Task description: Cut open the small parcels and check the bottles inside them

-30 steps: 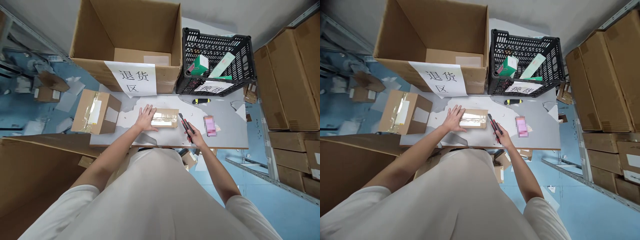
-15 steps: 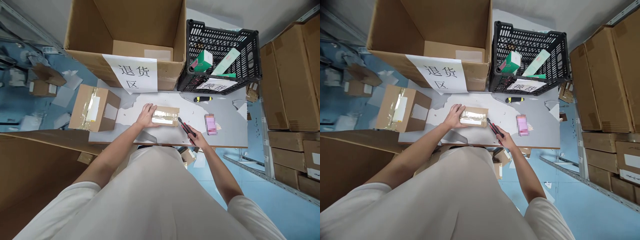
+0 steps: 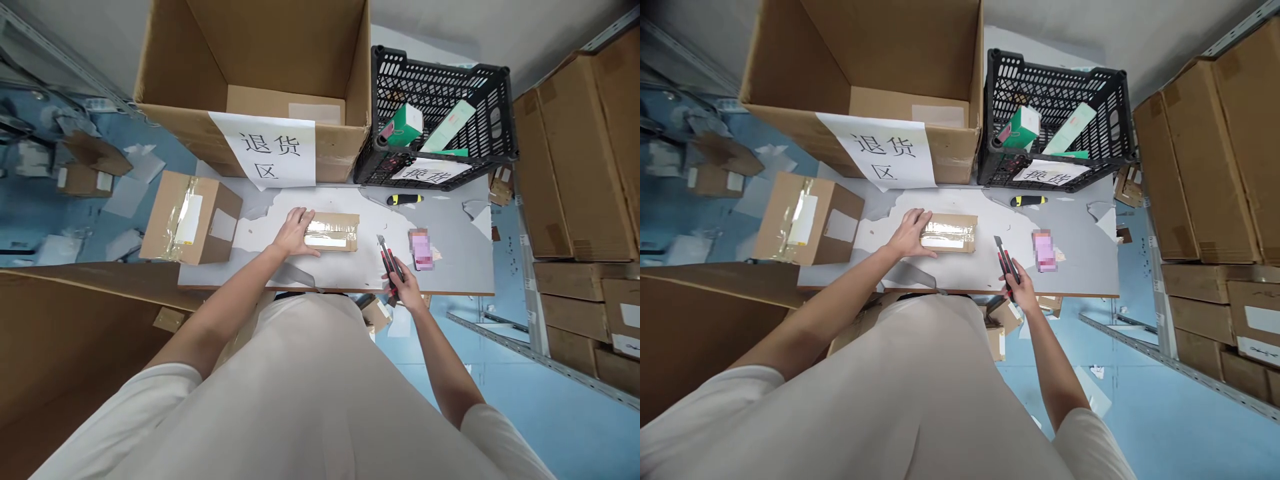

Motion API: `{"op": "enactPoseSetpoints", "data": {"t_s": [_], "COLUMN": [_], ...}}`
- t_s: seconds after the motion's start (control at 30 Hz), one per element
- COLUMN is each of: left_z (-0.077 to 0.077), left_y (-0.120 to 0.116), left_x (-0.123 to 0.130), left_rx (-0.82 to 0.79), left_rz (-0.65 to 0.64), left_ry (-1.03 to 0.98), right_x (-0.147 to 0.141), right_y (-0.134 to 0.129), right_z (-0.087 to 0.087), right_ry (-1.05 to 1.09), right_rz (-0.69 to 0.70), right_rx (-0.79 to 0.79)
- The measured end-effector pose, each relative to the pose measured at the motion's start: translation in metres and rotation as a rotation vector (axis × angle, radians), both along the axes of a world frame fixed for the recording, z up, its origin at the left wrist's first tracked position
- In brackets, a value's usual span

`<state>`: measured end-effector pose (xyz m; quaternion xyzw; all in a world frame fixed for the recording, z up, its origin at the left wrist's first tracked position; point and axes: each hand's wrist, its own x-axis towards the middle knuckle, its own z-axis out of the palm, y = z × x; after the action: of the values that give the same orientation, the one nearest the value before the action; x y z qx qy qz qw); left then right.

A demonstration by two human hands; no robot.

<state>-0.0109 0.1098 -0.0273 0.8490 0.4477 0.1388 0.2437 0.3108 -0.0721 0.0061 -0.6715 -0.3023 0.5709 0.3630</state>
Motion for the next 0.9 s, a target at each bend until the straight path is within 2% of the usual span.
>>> {"op": "enactPoseSetpoints", "data": {"t_s": [0.1, 0.23, 0.33, 0.43, 0.53, 0.6, 0.67, 0.73, 0.83, 0.9], "left_z": [0.005, 0.009, 0.006, -0.004, -0.013, -0.015, -0.012, -0.008, -0.002, -0.002], "left_y": [0.000, -0.014, -0.041, -0.076, -0.102, -0.107, -0.099, -0.078, -0.026, 0.010], "left_x": [0.003, -0.002, -0.013, -0.018, -0.014, -0.011, -0.009, -0.009, -0.004, 0.003], "left_rx": [0.002, -0.009, -0.094, -0.238, -0.346, -0.373, -0.354, -0.301, -0.228, -0.165], "left_rz": [0.057, 0.199, 0.275, 0.356, 0.468, 0.506, 0.507, 0.480, 0.393, 0.307], "left_ry": [0.007, 0.039, -0.017, -0.190, -0.355, -0.381, -0.340, -0.290, -0.266, -0.246], "right_x": [-0.041, -0.083, -0.088, -0.089, -0.094, -0.096, -0.095, -0.092, -0.093, -0.100], "right_y": [0.016, 0.064, 0.103, 0.130, 0.139, 0.135, 0.123, 0.102, 0.060, 0.032], "right_z": [-0.013, -0.030, -0.036, -0.037, -0.036, -0.034, -0.030, -0.025, -0.018, -0.016], "right_ry": [0.109, 0.218, 0.200, 0.182, 0.189, 0.182, 0.144, 0.083, 0.043, 0.108], "right_rz": [-0.146, -0.246, -0.210, -0.125, -0.079, -0.087, -0.111, -0.128, -0.141, -0.152], "right_rx": [0.014, 0.094, 0.162, 0.182, 0.205, 0.208, 0.192, 0.162, 0.083, -0.008]}}
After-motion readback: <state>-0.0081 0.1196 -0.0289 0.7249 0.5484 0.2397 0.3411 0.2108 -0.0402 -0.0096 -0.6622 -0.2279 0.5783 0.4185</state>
